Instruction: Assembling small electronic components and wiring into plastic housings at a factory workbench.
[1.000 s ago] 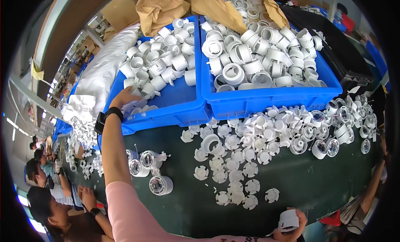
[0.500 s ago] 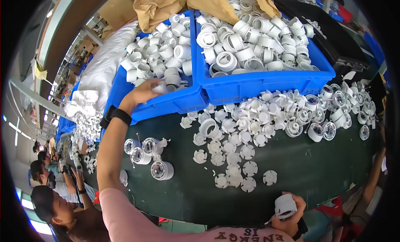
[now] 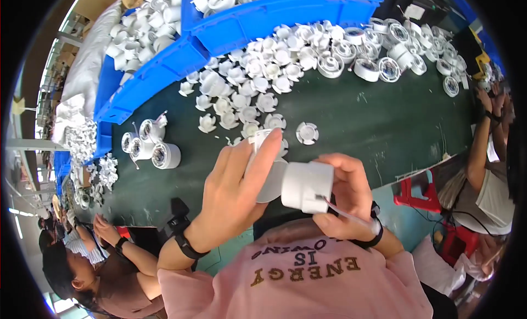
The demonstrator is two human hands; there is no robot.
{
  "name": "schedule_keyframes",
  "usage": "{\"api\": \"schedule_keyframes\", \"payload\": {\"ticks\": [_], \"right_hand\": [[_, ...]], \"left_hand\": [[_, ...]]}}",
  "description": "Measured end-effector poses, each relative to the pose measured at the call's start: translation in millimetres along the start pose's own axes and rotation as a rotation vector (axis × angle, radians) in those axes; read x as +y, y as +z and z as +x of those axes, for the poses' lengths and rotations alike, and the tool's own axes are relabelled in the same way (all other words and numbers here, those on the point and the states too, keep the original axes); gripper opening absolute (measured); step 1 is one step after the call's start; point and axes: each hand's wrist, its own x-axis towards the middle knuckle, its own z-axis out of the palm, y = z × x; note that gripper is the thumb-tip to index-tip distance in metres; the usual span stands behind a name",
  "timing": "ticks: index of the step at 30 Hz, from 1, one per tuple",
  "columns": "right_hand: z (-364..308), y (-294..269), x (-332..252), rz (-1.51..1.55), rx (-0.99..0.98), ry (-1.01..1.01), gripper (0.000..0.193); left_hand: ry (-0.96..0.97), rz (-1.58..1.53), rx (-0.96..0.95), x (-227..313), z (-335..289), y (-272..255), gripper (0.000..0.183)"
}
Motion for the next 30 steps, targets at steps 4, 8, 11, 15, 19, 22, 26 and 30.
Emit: {"api": "schedule_keyframes", "payload": {"ticks": [4, 8, 11, 15, 19, 22, 26, 30], "right_hand": [[4.5, -4.6, -2.0, -0.193, 0.014, 0.012, 0.067], [-6.1, -10.9, -6.5, -0.243, -0.131, 0.135, 0.069], [-5.5, -15.6, 0.3, -0.377, -0.252, -0.050, 0.068], [-4.7, 4.6, 6.8, -0.527, -0.203, -0.297, 0.069], [-16.5, 6.1, 13.0, -0.509, -0.217, -0.122, 0.072], [-22.9, 8.4, 26.1, -0.314, -0.219, -0.044, 0.073], [-22.0, 16.6, 31.9, -0.206, -0.152, -0.042, 0.067], [-22.0, 13.6, 32.5, -0.194, -0.211, -0.013, 0.068]], "left_hand": [[-0.008, -0.049, 0.203, 12.6, -18.6, 28.6, 0.077], [-0.252, -0.573, 0.341, 31.2, -32.1, 45.2, 0.074], [-0.530, -1.201, 0.321, 37.5, -34.4, 36.2, 0.058], [-0.833, -1.458, 0.183, 29.0, -44.3, 46.8, 0.037], [-0.586, -1.240, 0.362, 32.2, -53.6, 59.2, 0.040], [-0.230, -0.906, 0.485, 26.0, -59.0, 70.3, 0.043], [-0.082, -0.771, 0.510, 16.0, -61.4, 75.6, 0.044], [0.056, -0.586, 0.537, 12.0, -61.5, 76.6, 0.042]]}}
